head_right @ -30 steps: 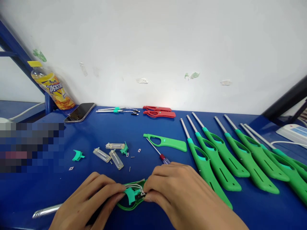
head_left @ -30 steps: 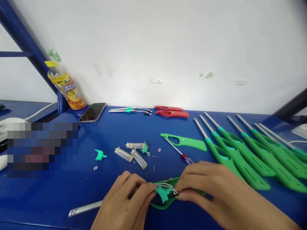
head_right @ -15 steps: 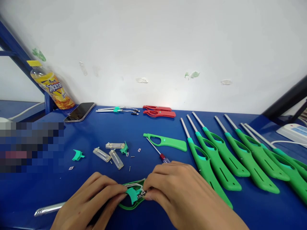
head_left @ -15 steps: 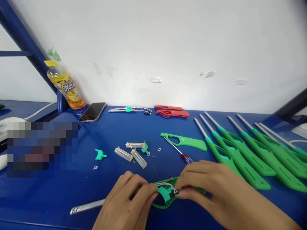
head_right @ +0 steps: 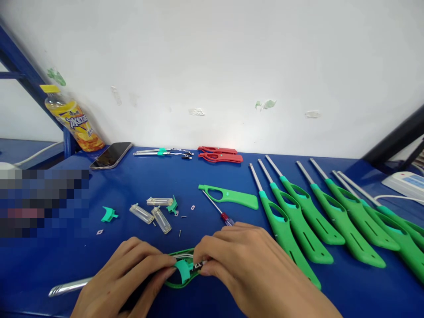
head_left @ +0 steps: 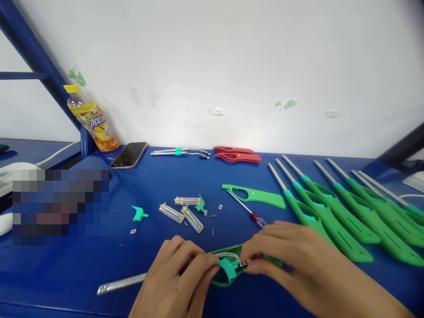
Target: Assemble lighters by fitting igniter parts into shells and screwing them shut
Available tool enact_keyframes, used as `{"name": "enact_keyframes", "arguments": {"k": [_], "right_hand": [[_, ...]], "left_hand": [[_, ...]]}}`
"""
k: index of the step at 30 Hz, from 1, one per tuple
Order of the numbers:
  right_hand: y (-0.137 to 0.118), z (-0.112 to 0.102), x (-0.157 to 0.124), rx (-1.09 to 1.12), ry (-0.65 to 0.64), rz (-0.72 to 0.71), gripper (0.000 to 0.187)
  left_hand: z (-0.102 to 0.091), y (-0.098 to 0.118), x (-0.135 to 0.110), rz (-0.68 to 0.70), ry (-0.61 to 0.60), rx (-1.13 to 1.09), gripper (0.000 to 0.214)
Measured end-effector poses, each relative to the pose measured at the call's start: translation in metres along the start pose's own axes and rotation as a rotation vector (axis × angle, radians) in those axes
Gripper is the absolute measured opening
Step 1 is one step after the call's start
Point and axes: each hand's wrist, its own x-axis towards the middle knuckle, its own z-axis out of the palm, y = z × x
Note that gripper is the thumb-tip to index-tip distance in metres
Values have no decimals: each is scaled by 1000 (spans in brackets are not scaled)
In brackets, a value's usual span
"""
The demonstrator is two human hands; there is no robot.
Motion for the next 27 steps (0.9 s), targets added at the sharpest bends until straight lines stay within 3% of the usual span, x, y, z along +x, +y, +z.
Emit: {"name": "enact_keyframes", "arguments": {"k": [18,27], "right_hand": [[-1,-2,-4,120,-45,14,29],[0,1,2,7,-63,46,26]], "left_hand": [[0,3,-1,16,38,-19,24],[0,1,1,52,41,-21,27]]}}
